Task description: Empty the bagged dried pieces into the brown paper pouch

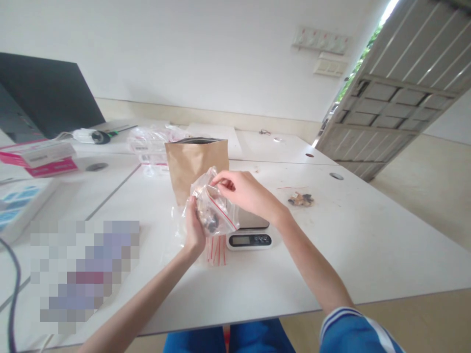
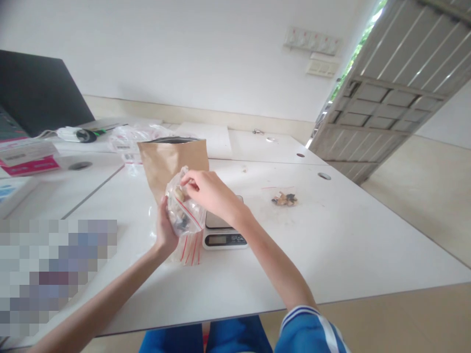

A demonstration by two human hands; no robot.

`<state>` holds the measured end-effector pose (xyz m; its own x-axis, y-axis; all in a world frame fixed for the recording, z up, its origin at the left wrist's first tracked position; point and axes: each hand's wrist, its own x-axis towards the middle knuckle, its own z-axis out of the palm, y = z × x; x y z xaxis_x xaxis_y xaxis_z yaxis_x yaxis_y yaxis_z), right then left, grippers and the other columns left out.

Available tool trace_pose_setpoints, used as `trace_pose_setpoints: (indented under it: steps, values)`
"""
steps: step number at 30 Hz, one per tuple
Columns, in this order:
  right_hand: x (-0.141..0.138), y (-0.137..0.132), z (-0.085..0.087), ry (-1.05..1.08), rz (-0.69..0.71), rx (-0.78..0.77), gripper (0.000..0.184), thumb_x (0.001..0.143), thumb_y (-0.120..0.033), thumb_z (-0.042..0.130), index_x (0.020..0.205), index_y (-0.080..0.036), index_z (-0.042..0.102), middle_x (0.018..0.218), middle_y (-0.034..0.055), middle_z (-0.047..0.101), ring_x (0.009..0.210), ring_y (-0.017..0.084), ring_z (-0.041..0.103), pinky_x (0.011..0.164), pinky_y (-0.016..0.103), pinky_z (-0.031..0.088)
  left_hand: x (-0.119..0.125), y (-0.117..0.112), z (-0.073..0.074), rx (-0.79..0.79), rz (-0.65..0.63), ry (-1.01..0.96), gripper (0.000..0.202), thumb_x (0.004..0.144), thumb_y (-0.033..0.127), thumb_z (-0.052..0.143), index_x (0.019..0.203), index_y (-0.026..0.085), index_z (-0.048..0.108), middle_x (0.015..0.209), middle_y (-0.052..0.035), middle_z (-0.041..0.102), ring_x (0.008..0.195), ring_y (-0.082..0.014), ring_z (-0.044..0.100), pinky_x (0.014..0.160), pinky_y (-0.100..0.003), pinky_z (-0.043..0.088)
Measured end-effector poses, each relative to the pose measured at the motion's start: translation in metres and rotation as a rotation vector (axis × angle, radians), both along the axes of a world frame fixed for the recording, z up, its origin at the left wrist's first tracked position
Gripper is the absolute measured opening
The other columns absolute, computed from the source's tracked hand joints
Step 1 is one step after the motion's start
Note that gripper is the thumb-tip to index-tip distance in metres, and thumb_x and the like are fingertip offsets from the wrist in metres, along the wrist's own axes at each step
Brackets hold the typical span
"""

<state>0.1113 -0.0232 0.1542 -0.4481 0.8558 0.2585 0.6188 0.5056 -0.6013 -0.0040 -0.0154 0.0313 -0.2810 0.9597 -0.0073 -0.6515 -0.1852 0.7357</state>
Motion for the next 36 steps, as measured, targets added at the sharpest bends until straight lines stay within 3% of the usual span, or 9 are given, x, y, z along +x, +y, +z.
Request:
trace_pose_setpoints:
  steps: [3,6,9,12,17,24,30,36]
  values:
    - [-0.011,0.002,-0.003,-0.118,0.061,-0.081,0.02,0.085,-0.01,0.047,0.09,-0.014,0.066,0.083,0.0055,0.069,0.075,0.015,0.062,0.069,0.026,0.045,0.005,0.002,-0.011,-0.017,0.015,-0.074,0.033,0.078,0.048,0.056,0.087,0.019,0.067,0.08,0.0003,0.071,0.077,-0.0166,0.067,0.071,-0.025,0.051]
    - [-0.022,0.009,-0.016,-0.163,0.06,-0.039,0.027,0.084,-0.004,0.045,0.104,-0.011,0.062,0.11,0.0121,0.065,0.102,0.019,0.06,0.087,0.029,0.045,0.007,0.004,-0.024,0.0,-0.004,-0.123,0.035,0.081,0.049,0.051,0.097,0.022,0.067,0.095,-0.0011,0.072,0.092,-0.0188,0.066,0.082,-0.029,0.05]
    - [-0.029,0.015,-0.029,-0.212,0.063,-0.009,0.033,0.086,-0.007,0.041,0.117,-0.007,0.053,0.134,0.0195,0.05,0.126,0.023,0.046,0.1,0.033,0.039,0.006,0.007,-0.035,0.016,0.004,-0.049,0.032,0.085,0.044,0.047,0.1,0.023,0.066,0.105,-0.0017,0.07,0.104,-0.0193,0.062,0.09,-0.029,0.047]
    - [-0.028,0.021,-0.034,-0.292,0.113,-0.027,0.035,0.086,-0.008,0.04,0.119,-0.004,0.051,0.139,0.0233,0.044,0.136,0.026,0.034,0.106,0.037,0.034,0.005,0.009,-0.038,-0.019,-0.021,0.02,0.03,0.086,0.041,0.045,0.095,0.022,0.067,0.101,-0.002,0.07,0.103,-0.02,0.062,0.089,-0.03,0.047]
    - [-0.022,0.029,-0.036,-0.323,0.107,-0.126,0.023,0.085,-0.015,0.045,0.106,-0.011,0.056,0.129,0.0202,0.051,0.123,0.029,0.048,0.097,0.039,0.042,0.007,0.008,-0.035,-0.045,-0.089,0.021,0.032,0.088,0.041,0.042,0.087,0.021,0.067,0.094,-0.0027,0.072,0.097,-0.0209,0.065,0.082,-0.03,0.051]
    - [-0.023,0.038,-0.045,-0.376,0.101,-0.211,0.029,0.088,-0.033,0.051,0.109,-0.014,0.051,0.127,0.0187,0.047,0.105,0.026,0.059,0.094,0.037,0.045,0.007,0.009,-0.041,-0.056,0.026,0.15,0.024,0.086,0.034,0.047,0.083,0.018,0.065,0.084,-0.0007,0.071,0.085,-0.0148,0.065,0.077,-0.024,0.05]
    - [-0.021,0.048,-0.054,-0.312,0.161,-0.212,0.009,0.083,-0.021,0.052,0.087,-0.019,0.044,0.109,0.0112,0.052,0.096,0.022,0.058,0.087,0.034,0.047,0.007,0.011,-0.04,-0.086,0.018,0.145,0.027,0.081,0.038,0.05,0.083,0.016,0.065,0.08,-0.0001,0.07,0.073,-0.013,0.063,0.068,-0.023,0.048]
    - [-0.018,0.048,-0.054,-0.284,0.183,-0.232,0.022,0.082,-0.019,0.049,0.078,-0.024,0.028,0.085,0.0038,0.053,0.078,0.019,0.055,0.071,0.032,0.048,0.007,0.012,-0.035,-0.106,-0.021,0.008,0.032,0.075,0.045,0.052,0.078,0.016,0.063,0.074,-0.0018,0.069,0.066,-0.0153,0.063,0.063,-0.025,0.048]
